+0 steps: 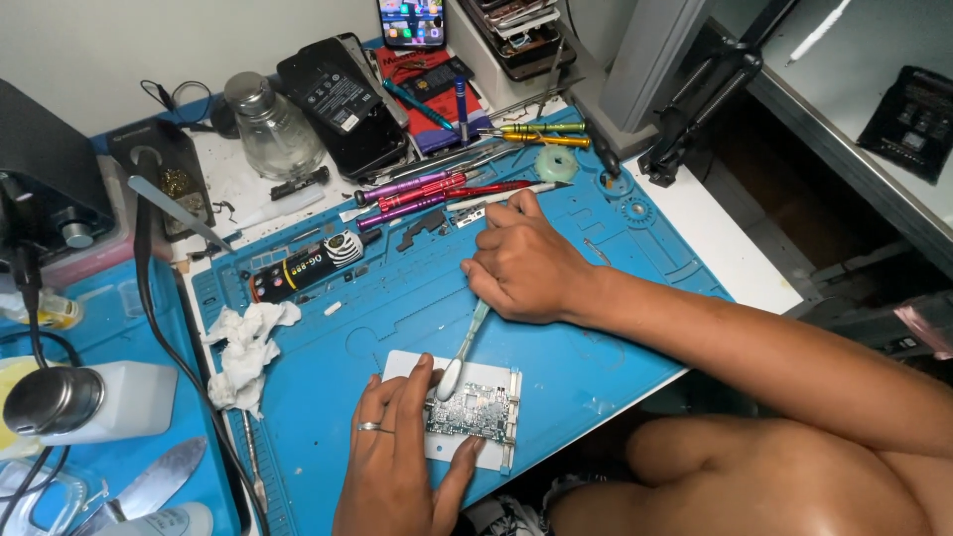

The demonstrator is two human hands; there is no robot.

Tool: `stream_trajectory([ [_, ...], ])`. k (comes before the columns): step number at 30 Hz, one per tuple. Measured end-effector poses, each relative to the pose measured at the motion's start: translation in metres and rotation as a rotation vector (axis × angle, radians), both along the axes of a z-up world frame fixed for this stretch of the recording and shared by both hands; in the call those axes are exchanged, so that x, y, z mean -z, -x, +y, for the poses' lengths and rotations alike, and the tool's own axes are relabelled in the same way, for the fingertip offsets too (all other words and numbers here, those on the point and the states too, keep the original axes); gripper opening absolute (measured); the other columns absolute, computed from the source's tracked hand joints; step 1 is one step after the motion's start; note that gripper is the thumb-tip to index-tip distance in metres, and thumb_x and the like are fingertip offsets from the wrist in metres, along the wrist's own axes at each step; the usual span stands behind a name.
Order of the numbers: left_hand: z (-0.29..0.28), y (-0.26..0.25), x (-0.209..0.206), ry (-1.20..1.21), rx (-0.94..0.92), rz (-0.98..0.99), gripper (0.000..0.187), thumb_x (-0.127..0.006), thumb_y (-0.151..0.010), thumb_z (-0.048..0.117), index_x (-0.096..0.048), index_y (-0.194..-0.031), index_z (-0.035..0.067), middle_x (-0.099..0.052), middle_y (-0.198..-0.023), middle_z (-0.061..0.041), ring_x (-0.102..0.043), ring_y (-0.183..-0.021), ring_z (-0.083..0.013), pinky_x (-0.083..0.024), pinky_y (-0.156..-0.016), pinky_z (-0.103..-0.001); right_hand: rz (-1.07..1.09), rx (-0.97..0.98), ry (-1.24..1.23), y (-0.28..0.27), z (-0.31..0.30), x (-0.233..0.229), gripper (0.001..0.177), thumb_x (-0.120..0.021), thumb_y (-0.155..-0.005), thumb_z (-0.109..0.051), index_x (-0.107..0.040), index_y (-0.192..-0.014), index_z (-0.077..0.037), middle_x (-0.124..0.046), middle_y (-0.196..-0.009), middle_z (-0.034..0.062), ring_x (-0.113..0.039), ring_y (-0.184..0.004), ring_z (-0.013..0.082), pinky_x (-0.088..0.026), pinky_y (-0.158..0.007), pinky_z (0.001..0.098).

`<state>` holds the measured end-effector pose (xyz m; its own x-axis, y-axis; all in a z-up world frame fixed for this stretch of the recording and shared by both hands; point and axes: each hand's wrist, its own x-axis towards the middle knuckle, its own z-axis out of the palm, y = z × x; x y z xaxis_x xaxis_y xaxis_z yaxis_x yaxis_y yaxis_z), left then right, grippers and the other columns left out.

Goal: A person is using a small tool to clean or scrape a mobile phone circuit board on a repair bench.

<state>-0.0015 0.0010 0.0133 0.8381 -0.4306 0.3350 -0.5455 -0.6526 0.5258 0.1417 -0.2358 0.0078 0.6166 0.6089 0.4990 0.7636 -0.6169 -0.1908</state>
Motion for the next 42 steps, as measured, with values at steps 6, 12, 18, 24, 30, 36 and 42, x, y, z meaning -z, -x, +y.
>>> stream_trajectory([
  [6,0.001,-0.001,0.001,-0.008,0.011,0.055,0.083,-0.072,-0.089,0.035,-0.031,-0.153,0.002,-0.059,-0.135,-0.014,-0.054,-0.119,-0.0387,-0.03,-0.113,-0.063,0.02,-0.044,0.028,-0.007,0.0,0.011,0.049,-0.053,-0.102,-0.021,-0.06,-0.056,-0.007,-0.045,-0.053,0.0049,-0.039,-0.074,0.025,-0.027,-0.077,0.0487],
  [12,0.006,0.003,-0.019,0.015,0.072,0.08,0.074,-0.066,-0.097,0.032,-0.03,-0.152,-0.002,-0.052,-0.139,-0.018,-0.048,-0.12,-0.0402,-0.028,-0.112,-0.064,-0.047,-0.115,0.032,0.018,0.026,-0.011,0.043,-0.055,-0.096,-0.015,-0.057,-0.055,-0.003,-0.05,-0.054,0.004,-0.046,-0.071,0.0267,-0.03,-0.076,0.0467],
  [18,0.007,0.005,-0.016,0.006,0.062,0.075,0.075,-0.067,-0.096,0.032,-0.03,-0.153,-0.002,-0.053,-0.139,-0.017,-0.048,-0.12,-0.0381,-0.027,-0.113,-0.063,-0.016,-0.009,0.043,0.004,0.011,-0.003,0.048,-0.053,-0.099,-0.015,-0.046,-0.053,-0.003,-0.047,-0.051,0.0039,-0.04,-0.071,0.0235,-0.026,-0.076,0.0461],
  [24,0.007,0.004,-0.017,0.013,0.058,0.062,0.075,-0.068,-0.095,0.031,-0.031,-0.152,-0.002,-0.057,-0.128,-0.019,-0.049,-0.117,-0.038,-0.027,-0.113,-0.062,-0.032,-0.007,0.04,0.005,0.013,-0.006,0.048,-0.054,-0.098,-0.014,-0.049,-0.052,-0.002,-0.048,-0.05,0.003,-0.041,-0.07,0.0227,-0.028,-0.077,0.0463],
  [30,0.007,0.004,-0.017,0.027,0.052,0.071,0.075,-0.069,-0.094,0.032,-0.032,-0.151,-0.002,-0.057,-0.128,-0.018,-0.049,-0.117,-0.0376,-0.026,-0.114,-0.063,0.02,-0.009,0.031,0.012,0.019,-0.005,0.046,-0.053,-0.096,-0.016,-0.053,-0.053,-0.002,-0.051,-0.049,0.0037,-0.043,-0.07,0.0223,-0.031,-0.08,0.0466],
  [36,0.006,0.005,-0.016,0.023,0.041,0.069,0.076,-0.071,-0.093,0.032,-0.034,-0.15,-0.002,-0.06,-0.12,-0.019,-0.05,-0.114,-0.0378,-0.027,-0.114,-0.062,-0.053,-0.052,0.039,0.016,0.022,-0.008,0.044,-0.054,-0.095,-0.017,-0.06,-0.053,-0.005,-0.052,-0.051,0.0025,-0.045,-0.07,0.0237,-0.03,-0.076,0.0474],
  [42,0.005,0.006,-0.019,0.015,0.038,0.006,0.075,-0.072,-0.093,0.029,-0.034,-0.149,-0.003,-0.06,-0.116,-0.017,-0.052,-0.109,-0.0365,-0.032,-0.114,-0.062,-0.007,0.084,0.073,0.007,0.006,0.0,0.048,-0.047,-0.098,-0.018,-0.049,-0.051,-0.008,-0.051,-0.047,0.0051,-0.042,-0.069,0.0246,-0.03,-0.082,0.0459],
])
